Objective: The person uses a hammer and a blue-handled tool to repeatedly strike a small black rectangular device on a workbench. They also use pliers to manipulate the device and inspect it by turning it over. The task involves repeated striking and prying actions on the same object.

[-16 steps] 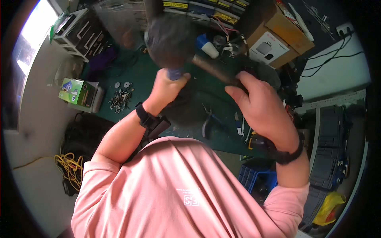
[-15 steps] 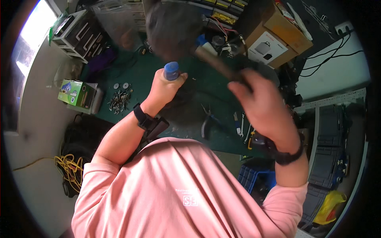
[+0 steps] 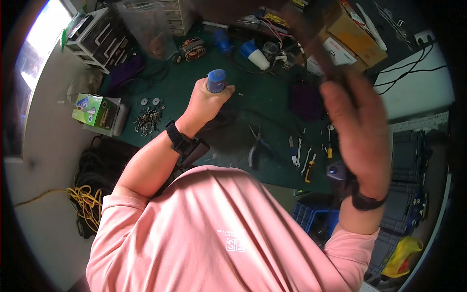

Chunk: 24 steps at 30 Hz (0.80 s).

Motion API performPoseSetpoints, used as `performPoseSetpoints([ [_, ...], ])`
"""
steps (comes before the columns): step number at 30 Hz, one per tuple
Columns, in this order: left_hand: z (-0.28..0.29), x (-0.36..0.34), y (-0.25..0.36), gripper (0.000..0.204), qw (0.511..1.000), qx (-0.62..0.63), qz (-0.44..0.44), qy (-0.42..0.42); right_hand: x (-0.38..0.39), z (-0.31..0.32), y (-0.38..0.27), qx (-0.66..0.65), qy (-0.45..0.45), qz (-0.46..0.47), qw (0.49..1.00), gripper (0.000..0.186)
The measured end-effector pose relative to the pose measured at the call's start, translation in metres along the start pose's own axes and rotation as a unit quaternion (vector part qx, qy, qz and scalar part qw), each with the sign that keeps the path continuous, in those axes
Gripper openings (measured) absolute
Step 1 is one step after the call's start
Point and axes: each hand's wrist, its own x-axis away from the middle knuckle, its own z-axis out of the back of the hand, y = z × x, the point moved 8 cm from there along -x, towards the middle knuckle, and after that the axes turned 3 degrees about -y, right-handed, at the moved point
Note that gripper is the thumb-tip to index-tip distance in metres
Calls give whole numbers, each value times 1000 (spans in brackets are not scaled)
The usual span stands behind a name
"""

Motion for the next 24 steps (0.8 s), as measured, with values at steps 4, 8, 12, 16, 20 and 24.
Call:
performPoseSetpoints([
  [4,1,2,4,23,1000,7,13,7,1,-8,4,21,9,34,999,30],
  [8,-5,-1,-5,24,999,45,1,-6,16,-49,44,50,-35,-56,997,30],
  [12,-2,9,2,25,1000,7,-1,8,3,-4,11,7,-22,-75,997,32],
  [16,-6,7,8,25,1000,-7,-27,3,18,-27,21,15,-12,-12,1000,29],
  [20,-5,2,1,24,1000,5,-14,2,23,-46,36,12,-19,-34,999,25],
  [24,2,4,1,25,1000,-8,11,12,14,-15,12,-39,-19,-53,998,25],
])
